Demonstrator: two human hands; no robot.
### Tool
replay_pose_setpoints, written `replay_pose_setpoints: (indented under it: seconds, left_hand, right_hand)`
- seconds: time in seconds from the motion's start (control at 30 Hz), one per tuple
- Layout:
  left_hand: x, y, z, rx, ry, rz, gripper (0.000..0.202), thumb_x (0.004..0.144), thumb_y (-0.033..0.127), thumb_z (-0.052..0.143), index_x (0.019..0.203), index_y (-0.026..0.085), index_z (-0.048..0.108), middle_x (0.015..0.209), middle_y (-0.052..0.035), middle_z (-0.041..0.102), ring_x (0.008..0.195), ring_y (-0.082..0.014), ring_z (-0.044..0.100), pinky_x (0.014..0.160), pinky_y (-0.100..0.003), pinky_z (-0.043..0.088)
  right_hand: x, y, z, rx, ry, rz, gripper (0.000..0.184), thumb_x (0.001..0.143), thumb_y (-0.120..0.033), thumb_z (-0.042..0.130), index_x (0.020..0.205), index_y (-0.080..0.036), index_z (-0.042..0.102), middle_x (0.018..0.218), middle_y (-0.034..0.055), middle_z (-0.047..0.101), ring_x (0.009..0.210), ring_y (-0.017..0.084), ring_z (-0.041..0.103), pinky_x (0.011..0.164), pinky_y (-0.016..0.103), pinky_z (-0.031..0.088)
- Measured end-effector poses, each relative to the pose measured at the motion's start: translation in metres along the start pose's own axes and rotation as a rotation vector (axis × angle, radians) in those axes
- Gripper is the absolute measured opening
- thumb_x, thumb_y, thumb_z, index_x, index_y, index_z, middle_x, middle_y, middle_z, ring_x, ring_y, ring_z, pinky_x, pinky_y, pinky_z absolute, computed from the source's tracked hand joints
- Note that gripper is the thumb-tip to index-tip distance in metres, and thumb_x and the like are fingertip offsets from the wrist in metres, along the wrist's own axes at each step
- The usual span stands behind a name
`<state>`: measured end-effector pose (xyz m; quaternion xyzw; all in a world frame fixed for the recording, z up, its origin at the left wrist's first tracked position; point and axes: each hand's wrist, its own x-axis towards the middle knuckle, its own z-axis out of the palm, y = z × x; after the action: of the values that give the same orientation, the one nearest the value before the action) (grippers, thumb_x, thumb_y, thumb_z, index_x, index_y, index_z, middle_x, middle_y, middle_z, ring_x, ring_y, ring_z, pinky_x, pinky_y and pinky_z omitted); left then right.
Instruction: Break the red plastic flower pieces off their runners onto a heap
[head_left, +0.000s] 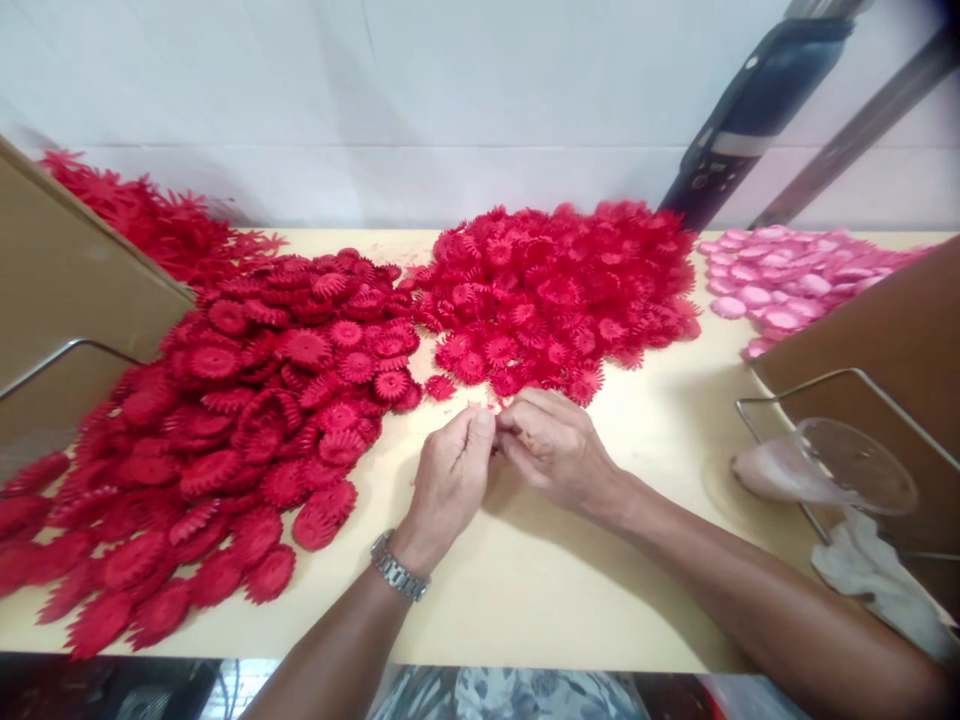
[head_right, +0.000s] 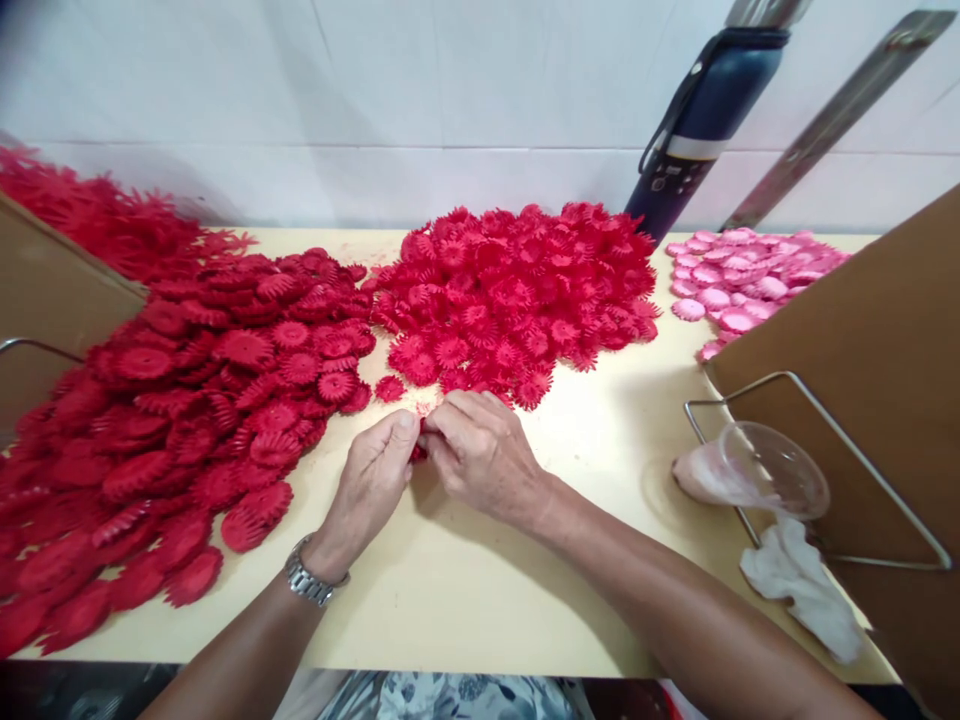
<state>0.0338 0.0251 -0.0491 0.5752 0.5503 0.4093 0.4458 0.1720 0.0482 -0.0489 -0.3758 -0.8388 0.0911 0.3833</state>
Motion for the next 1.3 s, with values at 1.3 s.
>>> replay_pose_setpoints:
  seconds: [1.3]
  left_hand:
    - [0.005, 0.004, -0.001, -0.597, -0.039, -0.140, 0.007, 0.076, 0.020, 0.053, 0.076, 0.015, 0.057, 0.064, 0.0036, 0.055, 0.044, -0.0052, 0.050, 0.047, -0.018, 0.041]
  right_hand:
    - [0.011, 0.001, -0.014, 0.338, -0.134, 0.358, 0.017, 0.079, -0.015, 0.050, 0.063, -0.017, 0.050, 0.062, -0.0017, 0.049, 0.054, 0.009, 0.046, 0.048, 0.021, 0.036]
